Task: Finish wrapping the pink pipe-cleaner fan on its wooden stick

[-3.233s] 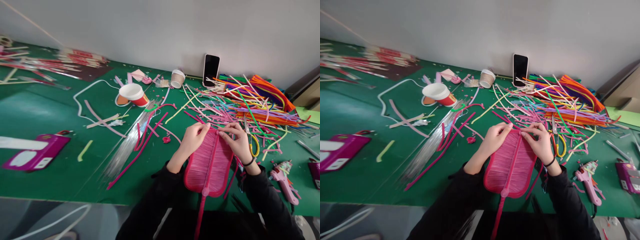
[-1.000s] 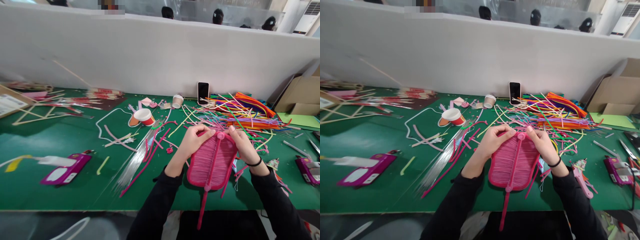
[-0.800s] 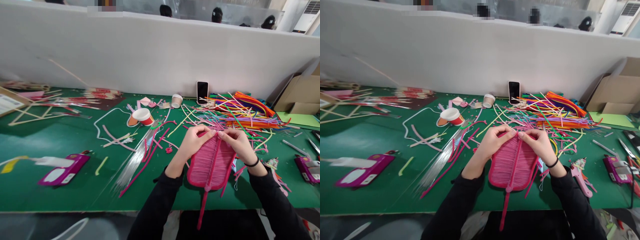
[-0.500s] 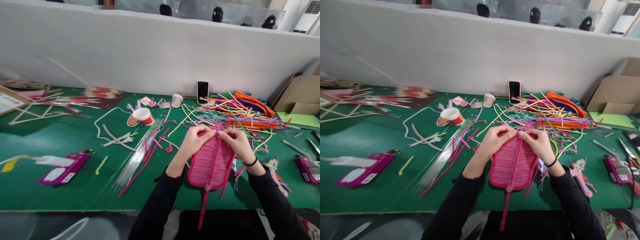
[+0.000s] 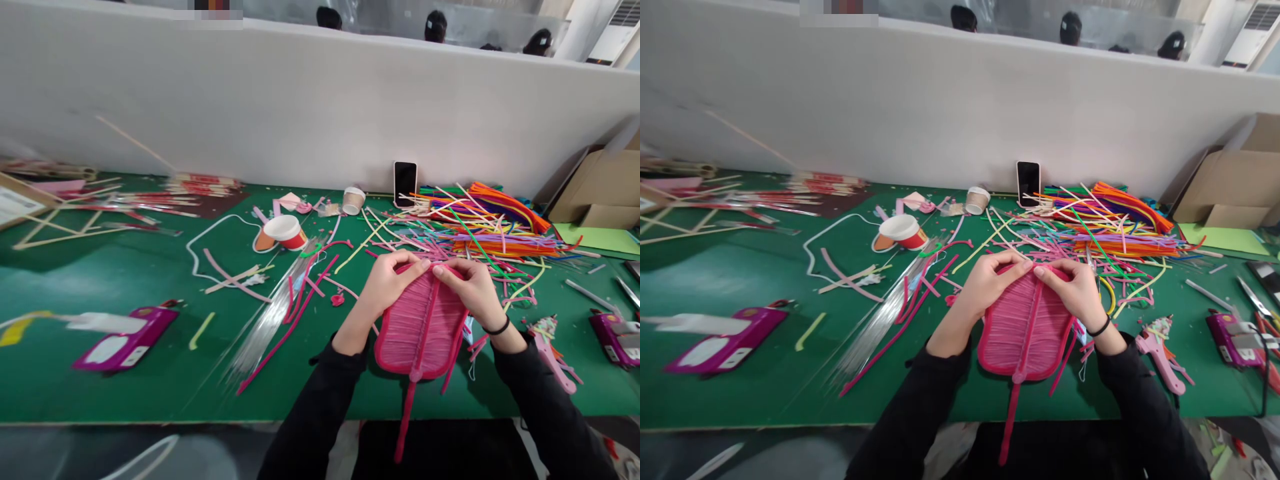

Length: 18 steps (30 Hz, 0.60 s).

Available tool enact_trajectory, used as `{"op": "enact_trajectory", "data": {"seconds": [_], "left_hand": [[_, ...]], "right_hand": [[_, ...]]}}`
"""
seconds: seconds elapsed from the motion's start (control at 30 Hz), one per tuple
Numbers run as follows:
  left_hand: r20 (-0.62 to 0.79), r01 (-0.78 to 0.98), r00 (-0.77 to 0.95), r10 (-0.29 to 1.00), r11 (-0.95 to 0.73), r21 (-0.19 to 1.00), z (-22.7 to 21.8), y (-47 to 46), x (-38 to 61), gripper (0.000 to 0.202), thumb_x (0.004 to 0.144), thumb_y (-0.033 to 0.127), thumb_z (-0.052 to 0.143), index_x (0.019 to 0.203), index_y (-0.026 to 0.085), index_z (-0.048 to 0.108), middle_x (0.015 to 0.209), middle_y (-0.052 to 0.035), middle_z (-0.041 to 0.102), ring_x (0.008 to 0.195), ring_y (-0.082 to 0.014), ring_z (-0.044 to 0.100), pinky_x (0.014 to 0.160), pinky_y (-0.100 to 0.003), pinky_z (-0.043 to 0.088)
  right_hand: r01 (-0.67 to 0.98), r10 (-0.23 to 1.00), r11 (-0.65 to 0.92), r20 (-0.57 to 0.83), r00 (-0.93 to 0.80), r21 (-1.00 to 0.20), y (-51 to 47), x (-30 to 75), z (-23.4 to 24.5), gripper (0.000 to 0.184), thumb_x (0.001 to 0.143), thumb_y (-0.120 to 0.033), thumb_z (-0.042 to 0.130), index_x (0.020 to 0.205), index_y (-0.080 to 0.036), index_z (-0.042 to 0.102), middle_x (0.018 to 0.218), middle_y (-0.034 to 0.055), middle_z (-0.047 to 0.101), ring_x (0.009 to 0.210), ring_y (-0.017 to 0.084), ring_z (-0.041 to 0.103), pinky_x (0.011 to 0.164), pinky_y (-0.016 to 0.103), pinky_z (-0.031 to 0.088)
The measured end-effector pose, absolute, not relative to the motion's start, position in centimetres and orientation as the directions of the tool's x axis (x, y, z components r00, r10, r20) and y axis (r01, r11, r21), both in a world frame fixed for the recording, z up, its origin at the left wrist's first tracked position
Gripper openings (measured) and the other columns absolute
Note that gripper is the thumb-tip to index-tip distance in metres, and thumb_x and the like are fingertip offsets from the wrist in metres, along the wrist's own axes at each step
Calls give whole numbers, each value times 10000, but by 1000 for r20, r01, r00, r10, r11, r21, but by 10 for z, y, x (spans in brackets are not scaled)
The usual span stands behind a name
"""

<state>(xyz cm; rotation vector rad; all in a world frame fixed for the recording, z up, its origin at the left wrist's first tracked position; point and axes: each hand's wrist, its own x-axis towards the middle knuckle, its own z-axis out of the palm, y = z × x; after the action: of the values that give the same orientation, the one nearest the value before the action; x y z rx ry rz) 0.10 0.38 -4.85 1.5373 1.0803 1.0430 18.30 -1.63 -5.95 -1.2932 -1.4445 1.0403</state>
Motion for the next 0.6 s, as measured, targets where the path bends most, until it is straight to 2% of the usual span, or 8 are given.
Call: {"op": "enact_trajectory", "data": {"seconds": [0.1,0.17,0.2,0.27,0.33,0.4,0.5,0.6], "left_hand": [[100,140,246,964,-137,981,-49,3,0,301,791,449,693,677,171,664,722,-16,658,711,-170,580,719,-292,469],[93,146,246,965,-131,981,-49,2,0,310,792,451,694,667,170,657,715,-15,652,702,-167,573,706,-290,467],[90,150,245,965,-129,980,-49,1,0,312,793,451,693,663,170,655,712,-14,648,699,-166,569,701,-289,465],[80,153,247,966,-120,981,-49,0,0,317,793,452,692,657,169,651,702,-9,637,689,-161,564,693,-285,458],[74,150,251,965,-114,982,-48,-1,0,317,791,453,693,655,170,649,694,-3,630,679,-156,562,684,-282,454],[72,147,258,964,-113,983,-48,-2,1,319,793,456,692,657,171,649,698,-4,636,678,-156,567,677,-279,455],[82,151,257,963,-124,981,-48,-2,1,319,800,459,691,666,171,656,722,-15,659,697,-164,583,675,-281,461],[97,168,259,961,-144,975,-48,-3,1,316,812,456,686,675,172,660,734,-20,672,722,-172,593,699,-286,466]], "right_hand": [[105,991,107,98,-92,-989,-16,186,-57,519,802,-685,654,969,-204,753,958,82,780,891,228,719,819,348,558],[-7,991,128,128,-46,-992,-16,189,-55,523,815,-662,662,1110,-233,712,1088,86,767,1004,230,714,892,369,558],[-44,989,145,145,9,-988,-16,191,-54,499,799,-630,703,1114,-243,704,1106,82,762,1023,226,710,905,372,556],[-58,976,181,172,136,-982,-15,195,-54,402,753,-556,784,992,-240,719,1029,64,771,975,217,709,888,369,556],[-15,955,205,196,221,-979,-16,198,-52,335,739,-530,801,855,-226,719,914,52,770,887,212,703,852,370,555],[90,951,217,231,206,-972,-18,201,-49,316,800,-537,743,824,-222,728,863,52,765,836,215,696,812,373,553],[315,929,332,366,53,-889,-25,202,-41,282,929,-464,615,845,-235,756,898,53,770,893,222,698,835,383,534],[465,833,518,547,-85,-717,-30,199,-36,130,917,-349,671,891,-261,762,957,41,765,974,225,687,915,411,508]]}}
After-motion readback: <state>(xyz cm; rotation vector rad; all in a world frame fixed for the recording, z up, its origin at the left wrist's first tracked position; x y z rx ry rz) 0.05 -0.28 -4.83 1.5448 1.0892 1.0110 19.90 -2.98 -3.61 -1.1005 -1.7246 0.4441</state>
